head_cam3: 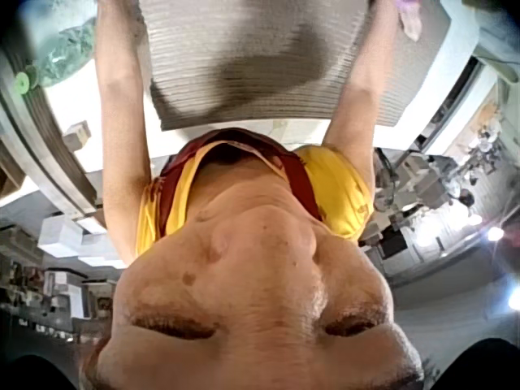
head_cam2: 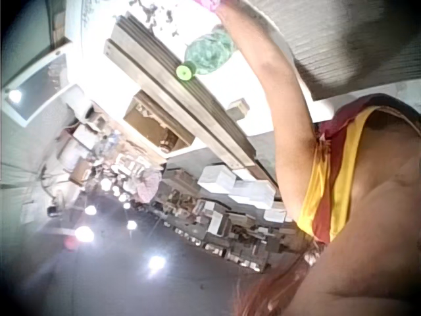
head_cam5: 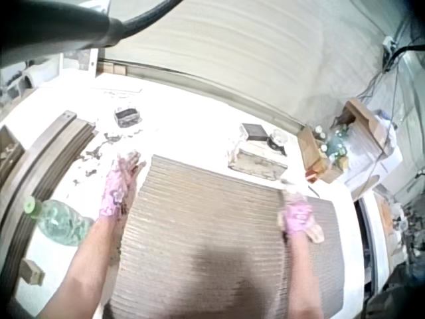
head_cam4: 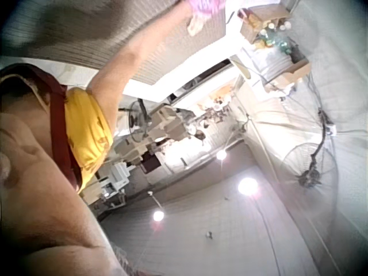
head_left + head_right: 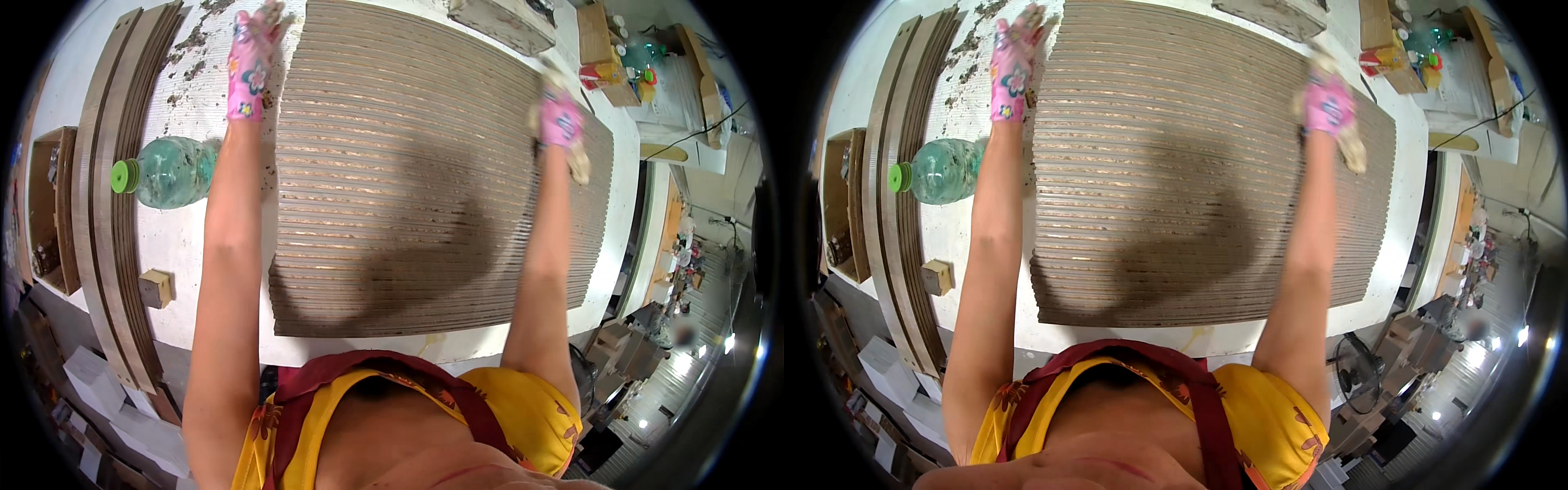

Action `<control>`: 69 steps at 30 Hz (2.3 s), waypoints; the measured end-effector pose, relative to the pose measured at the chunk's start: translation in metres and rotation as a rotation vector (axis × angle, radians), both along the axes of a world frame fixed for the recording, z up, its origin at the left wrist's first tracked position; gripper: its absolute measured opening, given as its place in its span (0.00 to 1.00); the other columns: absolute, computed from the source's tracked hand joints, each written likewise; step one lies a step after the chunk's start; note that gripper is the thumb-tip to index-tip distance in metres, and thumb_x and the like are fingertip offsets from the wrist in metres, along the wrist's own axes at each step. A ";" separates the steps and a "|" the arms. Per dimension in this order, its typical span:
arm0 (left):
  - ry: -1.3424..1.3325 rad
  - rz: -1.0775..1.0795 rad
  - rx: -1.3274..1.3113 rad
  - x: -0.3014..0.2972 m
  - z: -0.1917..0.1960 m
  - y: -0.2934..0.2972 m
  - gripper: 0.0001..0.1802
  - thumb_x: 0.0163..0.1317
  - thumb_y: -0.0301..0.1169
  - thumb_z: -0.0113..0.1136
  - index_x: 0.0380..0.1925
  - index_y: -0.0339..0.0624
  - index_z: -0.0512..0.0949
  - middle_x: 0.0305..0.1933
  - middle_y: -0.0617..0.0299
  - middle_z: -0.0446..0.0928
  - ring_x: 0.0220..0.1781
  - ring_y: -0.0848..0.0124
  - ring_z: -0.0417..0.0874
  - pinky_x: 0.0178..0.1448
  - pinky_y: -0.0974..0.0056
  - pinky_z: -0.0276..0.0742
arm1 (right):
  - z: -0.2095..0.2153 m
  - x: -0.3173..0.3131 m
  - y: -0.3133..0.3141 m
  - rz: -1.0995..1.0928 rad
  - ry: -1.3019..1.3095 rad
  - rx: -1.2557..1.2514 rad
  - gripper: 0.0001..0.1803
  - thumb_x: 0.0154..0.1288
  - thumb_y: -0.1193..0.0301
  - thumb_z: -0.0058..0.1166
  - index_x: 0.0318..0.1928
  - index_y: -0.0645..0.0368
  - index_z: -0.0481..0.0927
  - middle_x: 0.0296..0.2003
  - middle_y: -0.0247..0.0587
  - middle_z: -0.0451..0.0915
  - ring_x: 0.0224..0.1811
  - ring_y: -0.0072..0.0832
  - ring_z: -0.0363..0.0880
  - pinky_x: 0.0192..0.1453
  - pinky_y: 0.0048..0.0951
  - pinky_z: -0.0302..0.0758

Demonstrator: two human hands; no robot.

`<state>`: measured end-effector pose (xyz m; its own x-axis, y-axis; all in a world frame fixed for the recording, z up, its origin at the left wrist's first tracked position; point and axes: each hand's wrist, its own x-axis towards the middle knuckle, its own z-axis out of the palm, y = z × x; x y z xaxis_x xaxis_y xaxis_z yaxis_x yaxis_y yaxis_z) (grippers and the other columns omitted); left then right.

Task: The person wipes several long grooved wooden slats using a cloth and liquid from a bottle, then moves the slats across the worktable.

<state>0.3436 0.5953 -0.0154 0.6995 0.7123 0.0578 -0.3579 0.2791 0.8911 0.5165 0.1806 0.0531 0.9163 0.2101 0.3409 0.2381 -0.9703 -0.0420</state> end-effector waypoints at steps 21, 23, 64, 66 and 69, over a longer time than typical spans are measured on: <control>0.129 0.003 0.240 0.052 -0.038 -0.006 0.28 0.70 0.42 0.29 0.45 0.36 0.77 0.45 0.54 0.79 0.51 0.66 0.75 0.58 0.65 0.67 | 0.008 -0.061 0.161 0.290 0.128 0.034 0.21 0.61 0.55 0.43 0.47 0.53 0.78 0.34 0.49 0.80 0.37 0.42 0.79 0.41 0.41 0.74; 0.261 0.080 0.337 0.059 -0.052 -0.011 0.28 0.70 0.43 0.30 0.40 0.35 0.78 0.38 0.54 0.80 0.42 0.65 0.77 0.48 0.63 0.72 | -0.027 -0.082 0.230 0.644 -0.287 -0.145 0.21 0.62 0.56 0.45 0.51 0.52 0.76 0.42 0.48 0.79 0.46 0.41 0.76 0.54 0.40 0.72; 0.242 -0.235 0.041 0.040 0.015 -0.042 0.35 0.68 0.55 0.30 0.62 0.40 0.62 0.61 0.50 0.66 0.62 0.61 0.68 0.63 0.59 0.66 | -0.008 0.073 -0.166 -0.273 0.191 -0.294 0.19 0.62 0.57 0.42 0.48 0.52 0.77 0.47 0.46 0.77 0.46 0.38 0.78 0.48 0.43 0.74; 0.247 -0.248 0.025 0.034 0.007 -0.028 0.34 0.67 0.55 0.30 0.62 0.41 0.61 0.61 0.50 0.66 0.62 0.62 0.67 0.63 0.59 0.66 | 0.005 -0.002 -0.062 0.242 0.111 -0.508 0.17 0.63 0.61 0.40 0.47 0.54 0.76 0.45 0.44 0.76 0.45 0.36 0.77 0.47 0.40 0.75; 0.248 -0.222 0.017 0.029 0.012 -0.006 0.34 0.68 0.55 0.30 0.62 0.41 0.62 0.61 0.50 0.66 0.62 0.63 0.68 0.63 0.61 0.66 | 0.022 -0.067 0.022 0.696 -0.005 -0.278 0.14 0.64 0.64 0.40 0.44 0.55 0.75 0.43 0.46 0.76 0.48 0.33 0.73 0.51 0.36 0.72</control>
